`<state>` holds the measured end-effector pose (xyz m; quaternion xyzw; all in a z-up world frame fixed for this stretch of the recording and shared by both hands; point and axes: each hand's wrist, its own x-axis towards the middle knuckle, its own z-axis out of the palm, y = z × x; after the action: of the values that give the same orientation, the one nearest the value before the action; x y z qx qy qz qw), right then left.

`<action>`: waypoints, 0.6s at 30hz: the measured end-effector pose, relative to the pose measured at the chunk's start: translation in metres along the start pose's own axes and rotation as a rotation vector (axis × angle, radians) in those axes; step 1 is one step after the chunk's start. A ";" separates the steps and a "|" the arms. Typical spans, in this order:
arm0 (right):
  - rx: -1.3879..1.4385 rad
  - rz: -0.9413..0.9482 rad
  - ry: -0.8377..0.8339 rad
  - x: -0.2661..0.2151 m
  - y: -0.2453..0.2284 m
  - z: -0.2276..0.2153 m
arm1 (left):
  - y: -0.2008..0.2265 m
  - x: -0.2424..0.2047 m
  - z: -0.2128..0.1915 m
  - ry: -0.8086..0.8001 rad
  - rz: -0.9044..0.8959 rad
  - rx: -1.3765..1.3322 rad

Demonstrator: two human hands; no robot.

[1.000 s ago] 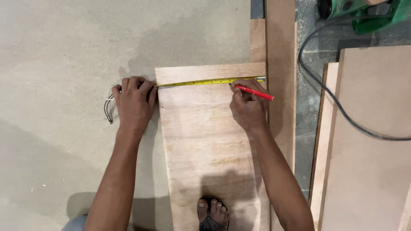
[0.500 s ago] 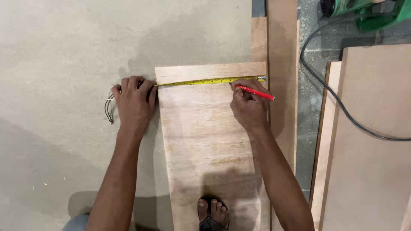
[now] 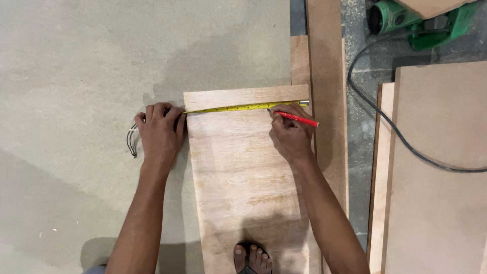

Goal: The person measures and marks a large wooden board with a tape measure and pencil. They then use a guide strip and a circular saw to cut the board into narrower strips. The person repeatedly measures, marks, and cuts the wood to produce multiple uniform pieces.

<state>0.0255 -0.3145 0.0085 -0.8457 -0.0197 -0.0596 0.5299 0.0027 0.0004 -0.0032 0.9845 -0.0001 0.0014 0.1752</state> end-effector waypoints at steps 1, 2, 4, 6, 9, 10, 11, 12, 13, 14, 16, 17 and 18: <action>-0.011 0.003 -0.002 -0.001 -0.001 -0.001 | 0.000 -0.001 0.000 0.000 0.000 0.011; 0.000 0.014 -0.001 -0.003 -0.002 -0.002 | 0.001 -0.004 0.000 0.000 0.001 0.023; 0.023 0.039 -0.002 0.000 0.001 0.000 | -0.001 0.000 0.003 0.003 -0.002 0.020; 0.000 0.024 -0.006 0.000 0.003 0.000 | -0.002 0.000 0.003 0.009 -0.005 -0.008; 0.064 0.015 -0.039 -0.003 0.004 0.000 | -0.002 -0.002 0.001 0.001 -0.005 -0.016; 0.103 0.014 -0.054 -0.003 0.005 0.000 | -0.002 -0.002 0.001 -0.004 -0.010 -0.007; 0.111 0.010 -0.058 -0.003 0.005 -0.001 | -0.001 -0.002 0.001 -0.010 -0.016 0.003; 0.119 0.006 -0.061 -0.003 0.005 -0.001 | -0.001 -0.001 0.001 -0.017 -0.021 0.012; 0.128 0.002 -0.063 -0.002 0.005 -0.001 | 0.000 0.000 0.001 -0.013 -0.019 0.015; 0.121 0.032 -0.058 0.000 0.004 -0.002 | 0.000 0.001 0.003 -0.009 -0.016 0.018; 0.107 0.096 -0.047 -0.003 0.001 -0.001 | -0.002 -0.001 0.003 -0.008 -0.017 0.008; 0.164 0.124 -0.034 -0.002 0.000 0.000 | -0.003 -0.001 0.003 -0.010 -0.022 -0.004; 0.221 0.153 -0.020 -0.003 -0.002 0.001 | -0.003 -0.002 0.004 -0.011 -0.027 -0.016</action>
<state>0.0227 -0.3130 0.0094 -0.7819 0.0329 -0.0079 0.6225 0.0011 0.0020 -0.0078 0.9830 0.0120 -0.0062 0.1831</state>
